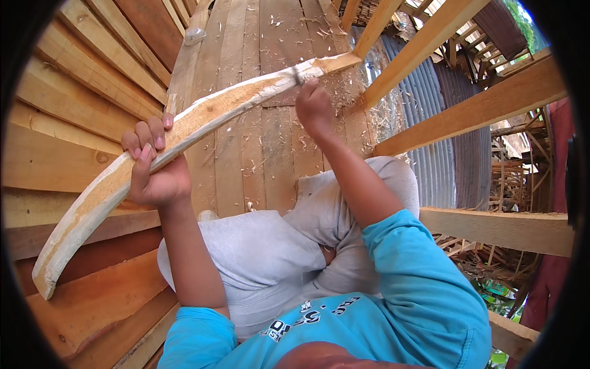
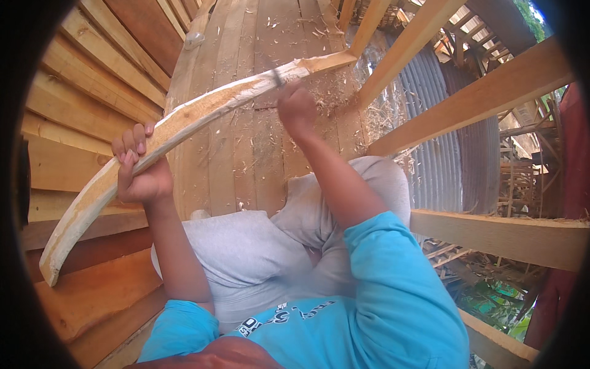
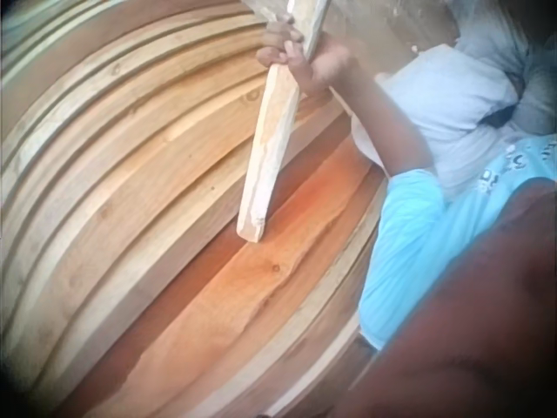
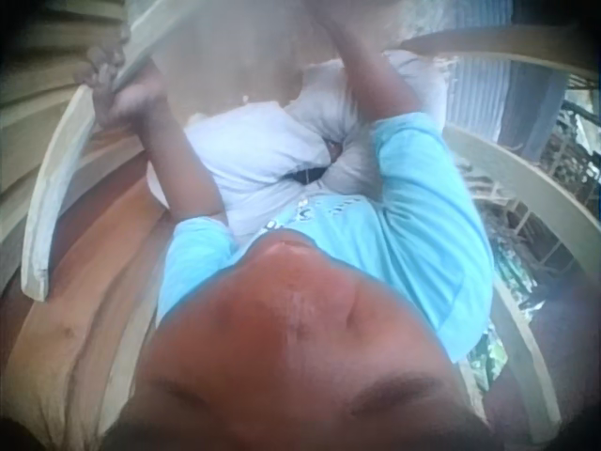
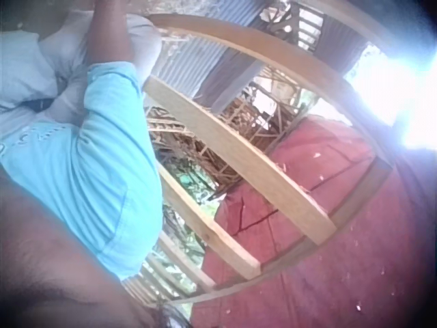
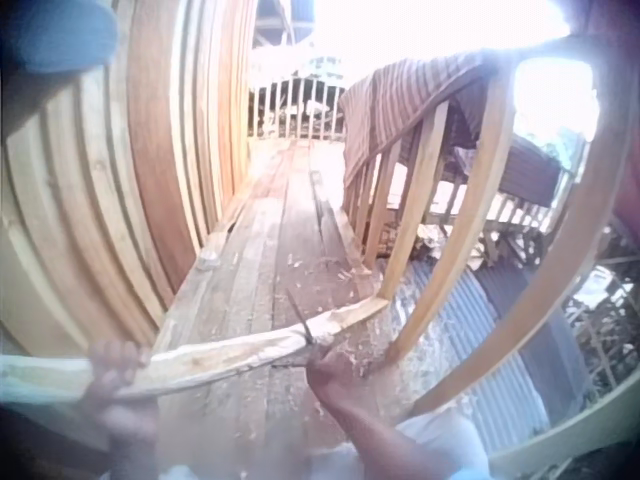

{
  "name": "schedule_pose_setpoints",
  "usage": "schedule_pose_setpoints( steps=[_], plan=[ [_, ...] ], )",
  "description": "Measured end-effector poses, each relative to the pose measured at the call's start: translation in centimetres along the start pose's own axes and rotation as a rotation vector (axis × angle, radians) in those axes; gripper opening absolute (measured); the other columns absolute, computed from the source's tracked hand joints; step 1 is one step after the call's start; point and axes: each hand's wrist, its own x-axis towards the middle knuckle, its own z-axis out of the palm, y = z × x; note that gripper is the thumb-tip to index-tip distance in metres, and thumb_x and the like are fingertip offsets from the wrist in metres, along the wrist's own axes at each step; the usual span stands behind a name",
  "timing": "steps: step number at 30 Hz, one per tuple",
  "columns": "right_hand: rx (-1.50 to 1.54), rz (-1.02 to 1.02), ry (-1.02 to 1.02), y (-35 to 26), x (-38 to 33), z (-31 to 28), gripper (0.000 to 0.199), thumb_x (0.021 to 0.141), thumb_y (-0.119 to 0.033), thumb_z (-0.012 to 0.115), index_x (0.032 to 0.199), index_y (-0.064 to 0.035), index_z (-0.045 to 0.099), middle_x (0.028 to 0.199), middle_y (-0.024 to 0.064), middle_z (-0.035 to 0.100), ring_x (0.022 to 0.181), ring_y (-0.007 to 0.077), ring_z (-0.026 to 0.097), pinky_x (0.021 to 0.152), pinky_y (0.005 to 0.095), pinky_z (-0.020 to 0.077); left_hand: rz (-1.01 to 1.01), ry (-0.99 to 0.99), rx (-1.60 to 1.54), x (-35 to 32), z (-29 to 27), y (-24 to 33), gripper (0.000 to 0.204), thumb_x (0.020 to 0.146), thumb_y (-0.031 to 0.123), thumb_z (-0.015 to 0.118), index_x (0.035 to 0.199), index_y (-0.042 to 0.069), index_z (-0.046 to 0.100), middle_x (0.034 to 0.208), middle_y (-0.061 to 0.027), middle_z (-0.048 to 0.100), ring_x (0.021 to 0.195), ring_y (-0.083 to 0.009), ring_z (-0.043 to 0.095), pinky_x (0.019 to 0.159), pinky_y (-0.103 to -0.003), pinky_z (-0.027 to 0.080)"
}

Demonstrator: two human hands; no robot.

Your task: The person carves a long, curved piece of wood using a knife, holding it with the left hand and shaving off thin layers with the right. The person sits cross-legged on a wooden floor in a workshop-like setting.

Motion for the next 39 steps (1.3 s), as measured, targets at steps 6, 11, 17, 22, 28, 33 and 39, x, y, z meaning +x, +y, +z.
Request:
schedule_pose_setpoints(
  steps=[6, 11, 17, 22, 28, 33, 39],
  plan=[
    [-0.09, -0.315, -0.292, -1.2, -3.6, -0.9, 0.062, 0.096, -0.035, 0.027, 0.071, 0.0068, 0.065, 0.071, 0.0312, 0.062, 0.075, 0.0502, 0.062, 0.072, 0.0558, 0.0493, 0.011, -0.011, 0.014, 0.0, -0.7, 0.1, 0.025, 0.067, 0.009, 0.056, 0.074, 0.017, 0.034, 0.069, 0.0019, 0.031, 0.073, -0.0141, 0.037, 0.091, -0.036, 0.033],
    [-0.054, -0.053, 0.106, 0.3, -1.7, 1.3, 0.05, 0.095, -0.03, 0.034, 0.065, -0.0018, 0.062, 0.062, 0.0249, 0.06, 0.061, 0.0445, 0.062, 0.059, 0.0524, 0.0498, 0.001, 0.021, 0.002, 0.1, 0.1, 0.0, 0.025, 0.067, 0.009, 0.056, 0.074, 0.017, 0.034, 0.069, 0.002, 0.031, 0.073, -0.0141, 0.038, 0.09, -0.037, 0.033],
    [0.056, -0.389, 0.074, 2.1, -1.9, 2.5, 0.049, 0.092, -0.025, 0.033, 0.055, -0.0026, 0.056, 0.056, 0.0249, 0.056, 0.055, 0.0461, 0.058, 0.059, 0.0541, 0.0479, 0.002, 0.007, -0.01, -0.1, 0.3, -0.1, 0.024, 0.068, 0.008, 0.056, 0.075, 0.017, 0.035, 0.069, 0.0019, 0.034, 0.074, -0.0143, 0.039, 0.09, -0.036, 0.033],
    [0.04, -0.081, 0.083, 0.9, -0.5, 3.2, 0.059, 0.096, -0.031, 0.026, 0.059, 0.0002, 0.059, 0.064, 0.0326, 0.055, 0.063, 0.0489, 0.058, 0.067, 0.0557, 0.0473, 0.017, 0.01, 0.013, -0.1, 0.0, 0.3, 0.024, 0.068, 0.007, 0.056, 0.075, 0.017, 0.035, 0.069, 0.0018, 0.033, 0.073, -0.0144, 0.039, 0.089, -0.036, 0.033],
    [-0.043, -0.04, 0.001, 1.9, 0.7, 2.3, 0.063, 0.097, -0.035, 0.025, 0.068, 0.0039, 0.064, 0.07, 0.0314, 0.061, 0.072, 0.0499, 0.062, 0.072, 0.0545, 0.0491, 0.017, -0.037, -0.012, 0.1, -0.9, 0.1, 0.025, 0.067, 0.007, 0.056, 0.076, 0.017, 0.034, 0.069, 0.0016, 0.033, 0.073, -0.0142, 0.039, 0.091, -0.036, 0.033],
    [0.13, 0.412, 0.14, 2.9, 2.9, 1.2, 0.06, 0.097, -0.035, 0.026, 0.073, 0.0049, 0.064, 0.08, 0.0334, 0.063, 0.084, 0.0498, 0.062, 0.081, 0.0545, 0.0461, 0.002, 0.022, -0.015, -0.2, 0.6, -0.1, 0.026, 0.066, 0.007, 0.056, 0.076, 0.017, 0.034, 0.069, 0.0016, 0.032, 0.073, -0.0143, 0.038, 0.091, -0.036, 0.033],
    [0.015, 0.005, -0.178, 0.4, -0.7, 1.4, 0.061, 0.096, -0.036, 0.027, 0.083, 0.0082, 0.066, 0.09, 0.0342, 0.063, 0.093, 0.0492, 0.061, 0.086, 0.0539, 0.0459, 0.009, 0.011, 0.0, -0.1, -0.3, 0.3, 0.026, 0.066, 0.006, 0.056, 0.076, 0.016, 0.034, 0.069, 0.0017, 0.032, 0.073, -0.0142, 0.039, 0.092, -0.036, 0.033]
  ],
)
